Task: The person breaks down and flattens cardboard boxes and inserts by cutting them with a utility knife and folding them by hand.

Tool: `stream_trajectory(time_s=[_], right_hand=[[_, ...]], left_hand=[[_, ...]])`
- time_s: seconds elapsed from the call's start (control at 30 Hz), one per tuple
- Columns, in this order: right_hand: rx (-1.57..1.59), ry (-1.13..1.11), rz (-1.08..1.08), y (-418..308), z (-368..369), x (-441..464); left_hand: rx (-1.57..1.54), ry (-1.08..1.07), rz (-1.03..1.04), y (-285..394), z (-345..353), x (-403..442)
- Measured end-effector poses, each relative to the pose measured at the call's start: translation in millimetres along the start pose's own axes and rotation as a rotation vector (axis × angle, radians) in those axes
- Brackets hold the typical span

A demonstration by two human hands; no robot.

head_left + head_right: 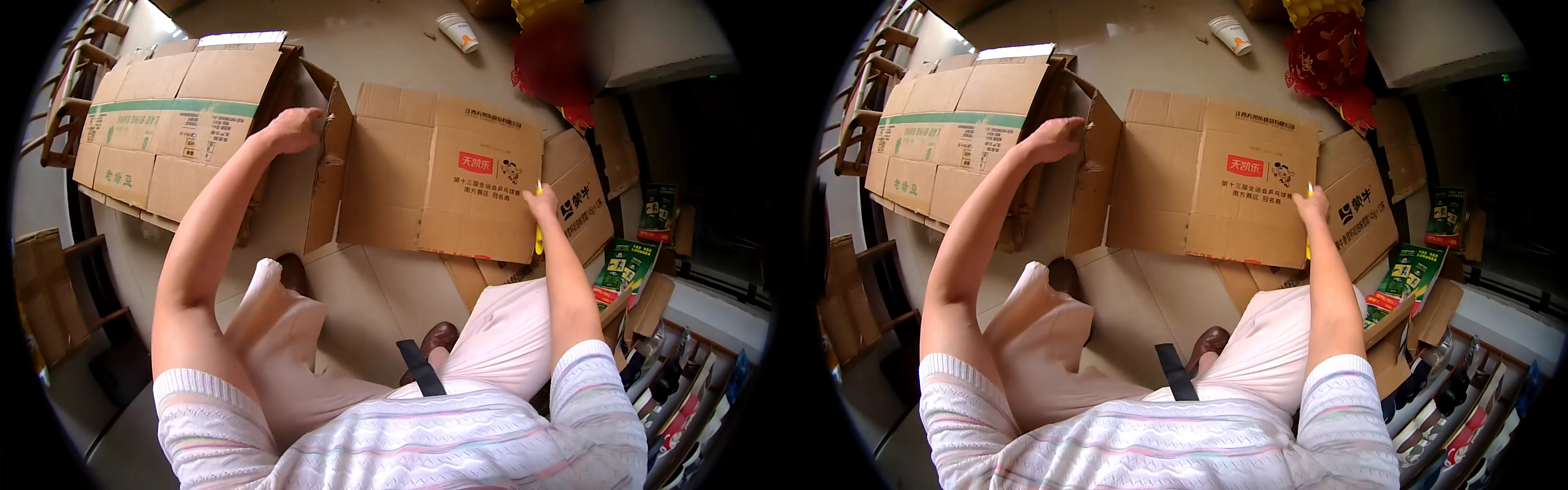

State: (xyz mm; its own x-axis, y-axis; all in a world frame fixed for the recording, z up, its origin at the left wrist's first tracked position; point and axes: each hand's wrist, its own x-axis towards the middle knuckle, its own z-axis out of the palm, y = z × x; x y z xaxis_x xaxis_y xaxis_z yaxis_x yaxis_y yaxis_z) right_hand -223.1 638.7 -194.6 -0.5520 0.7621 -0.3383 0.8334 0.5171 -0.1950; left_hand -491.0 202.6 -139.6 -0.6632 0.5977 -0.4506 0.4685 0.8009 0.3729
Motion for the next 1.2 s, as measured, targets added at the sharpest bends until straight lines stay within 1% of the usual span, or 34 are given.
stream_trajectory(time_s=[0.03, 0.07, 0.13, 0.17, 0.2, 0.3, 0.33, 0.37, 0.43, 0.47, 0.57, 0.67, 0.7, 0.77, 0.87, 0.9, 0.97, 1.0, 1.03, 1.07, 1.1, 1.2], right_hand=[[-0.003, -0.008, 0.108, 12, -2, 0], [-0.004, -0.006, 0.137, 24, -1, 1], [-0.003, -0.01, 0.191, 47, 13, 5], [0.111, -0.057, 0.201, 55, 18, 6], [0.224, -0.106, 0.209, 59, 23, 4], [0.477, -0.28, 0.263, 76, 31, 12], [0.546, -0.339, 0.289, 79, 30, 14], [0.58, -0.424, 0.27, 82, 24, 17], [0.821, -0.607, 0.289, 71, -6, 4], [0.957, -0.679, 0.213, 64, -17, -2], [1.049, -0.77, 0.09, 35, -57, -12], [1.067, -0.678, -0.071, 9, -113, -30], [1.069, -0.643, -0.122, 0, -134, -39], [1.059, -0.524, -0.246, -18, -174, -58], [0.952, -0.336, -0.375, -41, -231, -85], [0.943, -0.248, -0.433, -45, -245, -92], [0.819, -0.112, -0.556, -59, -266, -107], [0.781, -0.079, -0.575, -73, -274, -123], [0.731, -0.093, -0.678, -90, -283, -138], [0.756, -0.06, -0.773, -102, -287, -143], [0.716, -0.048, -0.836, -110, -295, -143], [0.538, 0.063, -1.016, -134, -321, -136]], left_hand=[[-0.018, -0.052, -0.021, 2, 2, -3], [-0.056, -0.036, 0.019, 1, 7, -5], [-0.343, -0.091, 0.025, -3, 14, 1], [-0.489, -0.117, 0.026, -6, 17, 2], [-0.519, -0.063, 0.039, -2, 17, 3], [-0.608, -0.105, -0.168, 40, -7, -17], [-0.651, -0.115, -0.14, 37, -1, -11], [-0.618, -0.109, -0.151, 33, 5, -8], [-0.557, -0.095, -0.165, 30, 11, -3], [-0.521, -0.027, -0.178, 37, 10, -5], [-0.166, 0.242, -0.056, 9, 32, 26], [-0.309, 0.212, -0.173, 16, 9, 24], [-0.333, 0.229, -0.177, 16, 7, 23], [-0.381, 0.266, -0.187, 12, 2, 18], [-0.523, 0.351, -0.171, 21, -16, 5], [-0.568, 0.333, -0.197, 22, -19, 6], [-0.646, 0.309, -0.287, 18, -18, 12], [-0.603, 0.316, -0.265, 19, -19, 10], [-0.562, 0.321, -0.247, 20, -22, 6], [-0.575, 0.279, -0.22, 21, -29, -1], [-0.593, 0.233, -0.183, 22, -36, -7], [-0.56, 0.245, -0.139, 13, -43, -11]])
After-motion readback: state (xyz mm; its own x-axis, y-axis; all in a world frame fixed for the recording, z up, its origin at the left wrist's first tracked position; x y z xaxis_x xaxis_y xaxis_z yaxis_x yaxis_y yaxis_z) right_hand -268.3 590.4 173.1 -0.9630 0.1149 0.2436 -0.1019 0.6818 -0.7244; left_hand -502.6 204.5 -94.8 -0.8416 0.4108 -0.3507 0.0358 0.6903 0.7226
